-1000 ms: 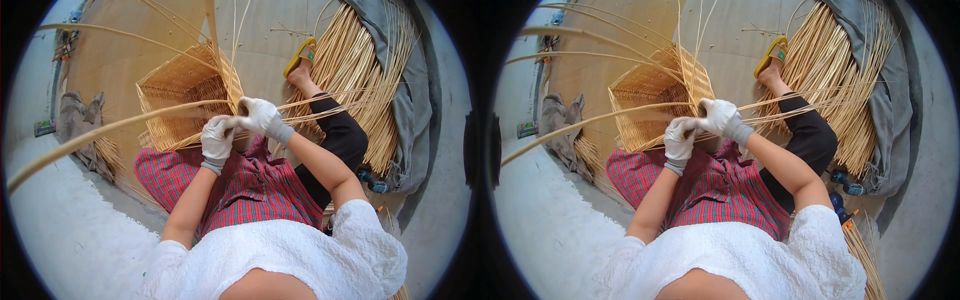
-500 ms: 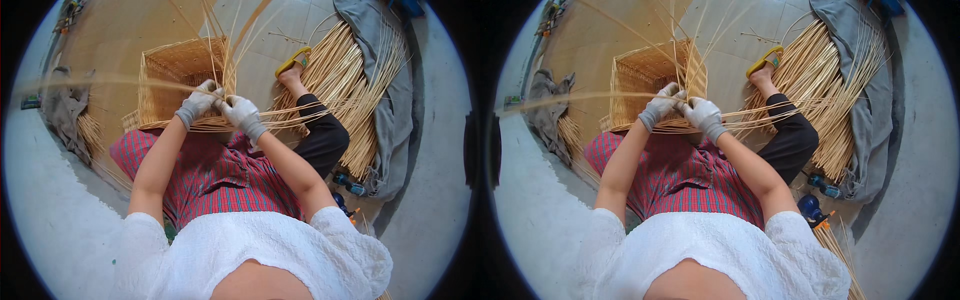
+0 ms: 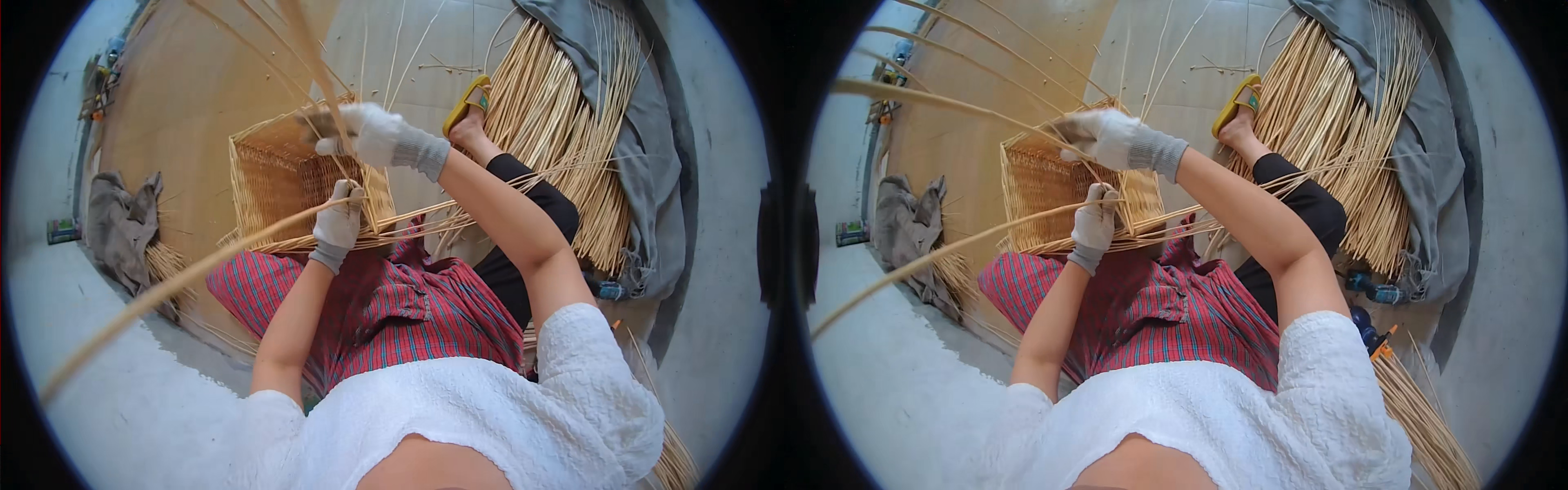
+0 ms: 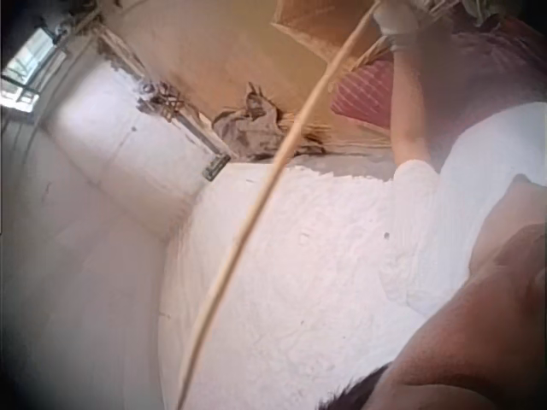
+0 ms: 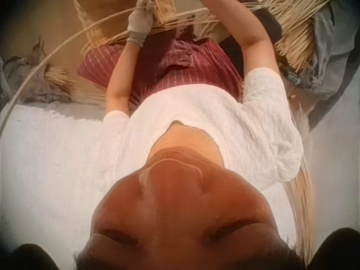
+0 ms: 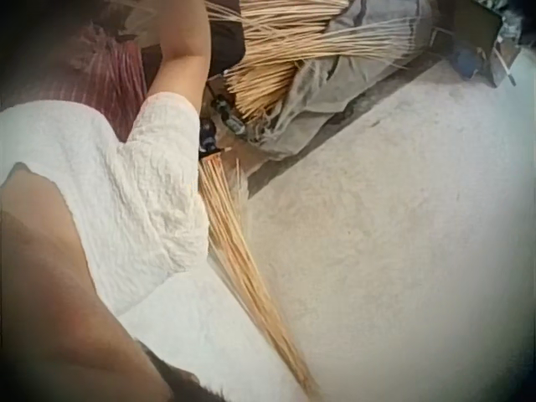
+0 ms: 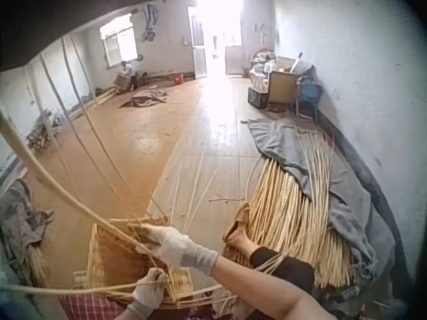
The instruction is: The person sits on the floor and weaves a rectangular basket using thin bamboo strips. They interlace the strips through the vertical frame of the basket, occasionally adjusting the structure and trimming excess material with scissors.
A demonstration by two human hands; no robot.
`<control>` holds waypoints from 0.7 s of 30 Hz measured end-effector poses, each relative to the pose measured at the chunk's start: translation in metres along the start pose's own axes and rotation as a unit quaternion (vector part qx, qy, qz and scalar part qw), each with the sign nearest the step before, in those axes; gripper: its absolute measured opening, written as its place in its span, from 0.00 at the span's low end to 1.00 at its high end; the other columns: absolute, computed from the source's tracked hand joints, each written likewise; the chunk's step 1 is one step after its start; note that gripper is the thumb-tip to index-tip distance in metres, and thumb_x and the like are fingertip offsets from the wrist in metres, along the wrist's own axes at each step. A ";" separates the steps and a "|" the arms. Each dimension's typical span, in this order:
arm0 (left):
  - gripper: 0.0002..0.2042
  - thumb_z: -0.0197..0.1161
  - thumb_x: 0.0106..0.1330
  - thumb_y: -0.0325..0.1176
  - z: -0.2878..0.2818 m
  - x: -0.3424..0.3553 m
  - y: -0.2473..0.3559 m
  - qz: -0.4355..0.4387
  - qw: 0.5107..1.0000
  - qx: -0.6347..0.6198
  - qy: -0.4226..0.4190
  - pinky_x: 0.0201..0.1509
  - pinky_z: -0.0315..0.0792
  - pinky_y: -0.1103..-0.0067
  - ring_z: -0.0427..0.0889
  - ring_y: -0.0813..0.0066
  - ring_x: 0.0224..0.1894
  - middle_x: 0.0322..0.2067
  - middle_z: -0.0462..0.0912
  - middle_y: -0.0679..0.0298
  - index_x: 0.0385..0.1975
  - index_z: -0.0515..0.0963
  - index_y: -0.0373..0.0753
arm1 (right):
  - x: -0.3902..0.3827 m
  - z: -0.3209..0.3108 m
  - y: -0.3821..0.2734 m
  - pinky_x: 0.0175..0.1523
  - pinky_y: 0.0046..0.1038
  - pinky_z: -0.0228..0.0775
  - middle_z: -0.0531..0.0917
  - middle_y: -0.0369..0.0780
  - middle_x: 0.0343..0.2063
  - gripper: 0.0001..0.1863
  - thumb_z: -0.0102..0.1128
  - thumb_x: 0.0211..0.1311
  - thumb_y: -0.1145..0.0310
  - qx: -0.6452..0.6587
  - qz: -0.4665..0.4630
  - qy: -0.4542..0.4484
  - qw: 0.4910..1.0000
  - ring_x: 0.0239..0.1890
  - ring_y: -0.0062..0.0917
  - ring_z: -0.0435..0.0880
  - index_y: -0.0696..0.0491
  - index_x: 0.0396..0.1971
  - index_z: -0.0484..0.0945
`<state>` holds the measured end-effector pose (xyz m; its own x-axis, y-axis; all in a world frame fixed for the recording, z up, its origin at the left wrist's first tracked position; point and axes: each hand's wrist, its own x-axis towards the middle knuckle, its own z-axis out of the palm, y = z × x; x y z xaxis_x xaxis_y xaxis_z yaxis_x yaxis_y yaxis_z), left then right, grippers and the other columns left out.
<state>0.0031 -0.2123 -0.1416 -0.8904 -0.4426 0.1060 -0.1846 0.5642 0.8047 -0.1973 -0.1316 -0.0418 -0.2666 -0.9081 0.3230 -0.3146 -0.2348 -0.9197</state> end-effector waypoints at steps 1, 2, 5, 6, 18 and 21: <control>0.14 0.60 0.73 0.44 0.000 0.001 -0.001 -0.033 0.998 -0.056 -0.020 0.31 0.73 0.74 0.79 0.71 0.25 0.25 0.77 0.61 0.41 0.71 0.38 | 0.001 0.000 -0.008 0.51 0.28 0.79 0.88 0.40 0.41 0.10 0.64 0.64 0.71 0.091 -0.039 0.038 0.994 0.46 0.25 0.87 0.56 0.44 0.81; 0.15 0.61 0.73 0.44 -0.002 0.007 0.002 -0.063 0.991 -0.111 -0.036 0.30 0.73 0.76 0.77 0.76 0.25 0.25 0.77 0.64 0.41 0.71 0.39 | -0.006 -0.006 0.010 0.51 0.27 0.79 0.88 0.39 0.42 0.12 0.65 0.62 0.74 0.126 -0.029 0.091 0.987 0.46 0.22 0.86 0.56 0.46 0.80; 0.22 0.66 0.69 0.41 0.007 0.021 -0.001 -0.201 0.957 -0.197 -0.065 0.30 0.72 0.82 0.73 0.84 0.25 0.26 0.76 0.68 0.57 0.68 0.41 | -0.037 -0.027 0.111 0.53 0.26 0.78 0.87 0.39 0.45 0.18 0.68 0.59 0.77 0.195 0.026 0.216 0.956 0.48 0.20 0.85 0.56 0.50 0.77; 0.26 0.66 0.69 0.40 0.008 0.023 0.002 -0.168 0.969 -0.170 -0.067 0.30 0.71 0.83 0.73 0.85 0.26 0.27 0.77 0.68 0.63 0.65 0.43 | -0.046 -0.025 0.142 0.54 0.28 0.78 0.87 0.40 0.46 0.19 0.67 0.61 0.74 0.198 0.064 0.236 0.949 0.50 0.24 0.86 0.57 0.51 0.76; 0.21 0.58 0.74 0.30 -0.001 0.032 0.009 -0.334 0.904 -0.218 -0.153 0.61 0.67 0.83 0.70 0.85 0.53 0.55 0.77 0.74 0.67 0.72 0.48 | 0.007 -0.037 0.100 0.64 0.41 0.65 0.85 0.42 0.52 0.36 0.38 0.71 0.36 -0.480 0.310 -0.073 0.817 0.57 0.37 0.82 0.45 0.68 0.68; 0.22 0.58 0.74 0.32 0.004 0.029 -0.022 -0.174 0.950 -0.224 -0.134 0.64 0.66 0.81 0.71 0.82 0.58 0.60 0.76 0.70 0.68 0.70 0.46 | 0.007 -0.039 0.083 0.63 0.41 0.65 0.84 0.42 0.54 0.38 0.37 0.70 0.33 -0.524 0.318 -0.182 0.769 0.56 0.36 0.82 0.46 0.66 0.70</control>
<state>-0.0205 -0.2352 -0.1584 -0.8931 -0.3212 -0.3150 -0.3445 0.0376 0.9380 -0.2604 -0.1443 -0.1070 -0.4577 -0.8055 -0.3766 -0.8384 0.5319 -0.1188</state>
